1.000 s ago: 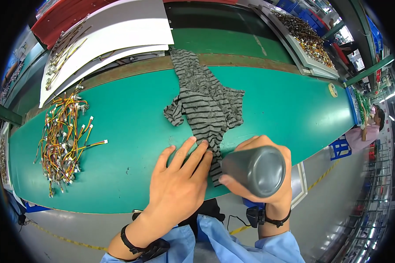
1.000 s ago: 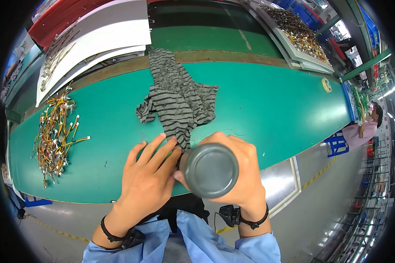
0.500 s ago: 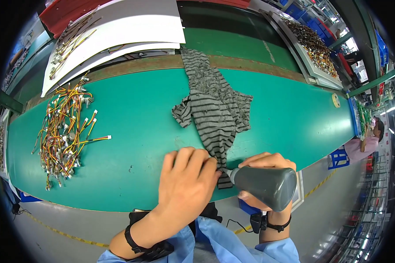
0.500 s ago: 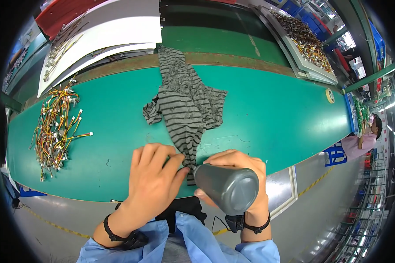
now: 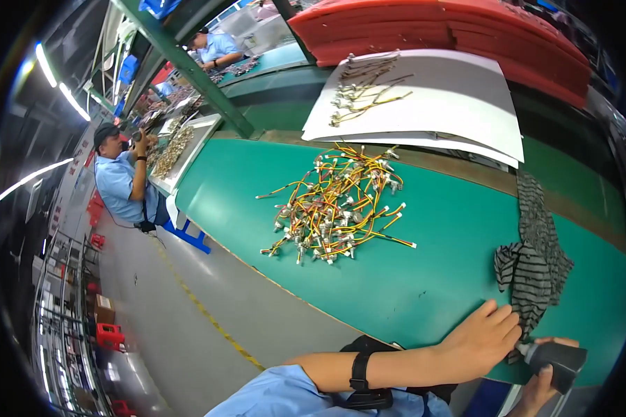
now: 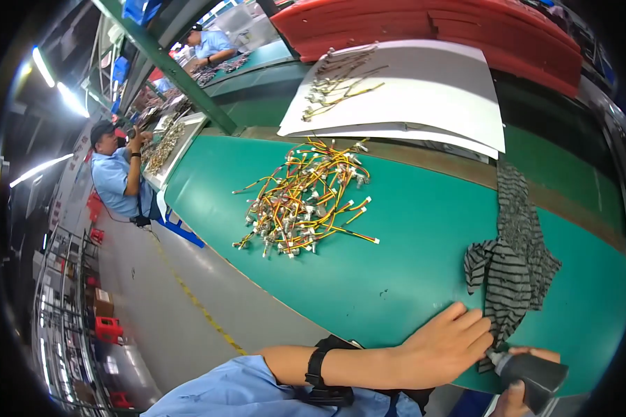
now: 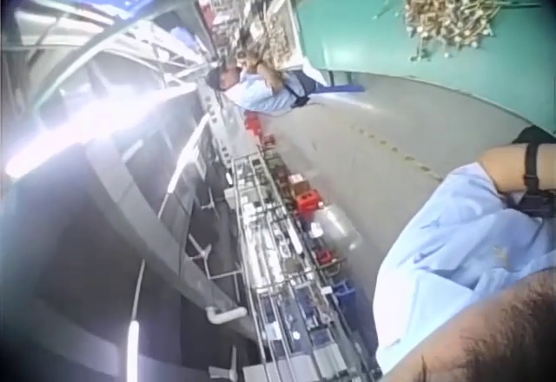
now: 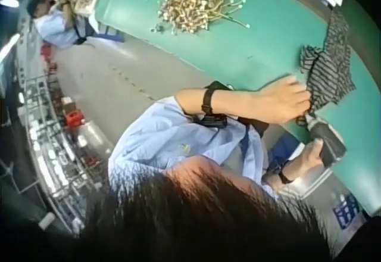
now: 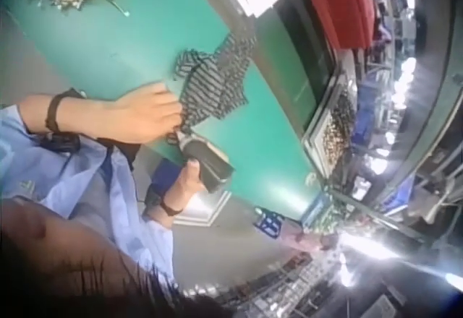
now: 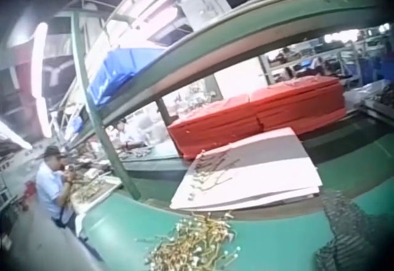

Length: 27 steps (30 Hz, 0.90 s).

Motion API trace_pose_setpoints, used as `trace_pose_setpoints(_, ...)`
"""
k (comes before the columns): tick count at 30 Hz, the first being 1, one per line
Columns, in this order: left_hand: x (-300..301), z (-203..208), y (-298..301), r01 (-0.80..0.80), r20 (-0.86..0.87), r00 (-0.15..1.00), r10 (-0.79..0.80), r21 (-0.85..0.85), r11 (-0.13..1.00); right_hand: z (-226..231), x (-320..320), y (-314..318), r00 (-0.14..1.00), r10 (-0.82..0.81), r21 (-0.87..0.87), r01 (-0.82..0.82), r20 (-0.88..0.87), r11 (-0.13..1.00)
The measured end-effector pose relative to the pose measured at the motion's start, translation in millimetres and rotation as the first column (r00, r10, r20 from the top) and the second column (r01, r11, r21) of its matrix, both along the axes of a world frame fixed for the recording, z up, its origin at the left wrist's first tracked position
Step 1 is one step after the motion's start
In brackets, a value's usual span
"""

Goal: The person picks up a wire assembly from a pile, applies glue to the component at the end using a squeeze bottle, and places it on a white board. This process is repeated for several assemblies, with the person occasionally wiping the glue bottle tip with a cloth.

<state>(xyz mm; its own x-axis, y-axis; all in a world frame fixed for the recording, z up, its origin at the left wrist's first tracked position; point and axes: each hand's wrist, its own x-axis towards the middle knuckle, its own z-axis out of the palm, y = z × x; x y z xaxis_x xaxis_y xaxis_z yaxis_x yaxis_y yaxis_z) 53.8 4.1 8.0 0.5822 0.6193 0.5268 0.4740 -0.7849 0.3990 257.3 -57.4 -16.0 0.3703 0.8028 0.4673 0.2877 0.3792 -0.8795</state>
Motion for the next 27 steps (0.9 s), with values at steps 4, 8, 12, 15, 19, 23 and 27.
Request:
trace_pose_setpoints(4,2.4,5.8,-1.0,0.027,0.132,0.991,-0.032,0.037,0.999,-0.2,11.1,-6.0,0.879,0.152,0.027,-0.157,-0.453,0.987)
trace_pose_setpoints(8,-0.5,16.3,0.1,0.186,0.341,0.928,-0.151,-0.071,0.980,4.6,11.3,-6.2,0.549,0.156,0.027,-0.236,-0.821,0.971)
trace_pose_setpoints(12,-0.9,19.1,0.6,0.433,0.569,0.798,-0.199,-0.310,0.847,6.5,10.3,-6.7,0.437,0.128,0.004,-0.274,-0.891,0.962)
trace_pose_setpoints(15,-6.2,21.0,0.4,0.576,0.673,0.718,-0.178,-0.430,0.695,8.5,-6.1,-3.9,0.399,0.079,0.015,-0.161,-0.913,0.987)
trace_pose_setpoints(19,-8.0,21.8,2.2,0.658,0.764,0.644,-0.044,-0.523,0.541,15.8,-35.0,7.6,0.335,0.112,0.072,-0.131,-0.936,0.989)
trace_pose_setpoints(23,-10.9,24.2,-0.7,0.628,0.775,0.631,-0.027,-0.491,0.604,24.8,-55.1,18.8,0.353,0.211,0.111,-0.282,-0.911,0.953)
trace_pose_setpoints(27,-15.4,12.2,6.4,0.751,0.865,0.501,0.022,-0.447,0.486,15.9,-69.6,24.1,0.157,0.259,0.195,-0.335,-0.953,0.922)
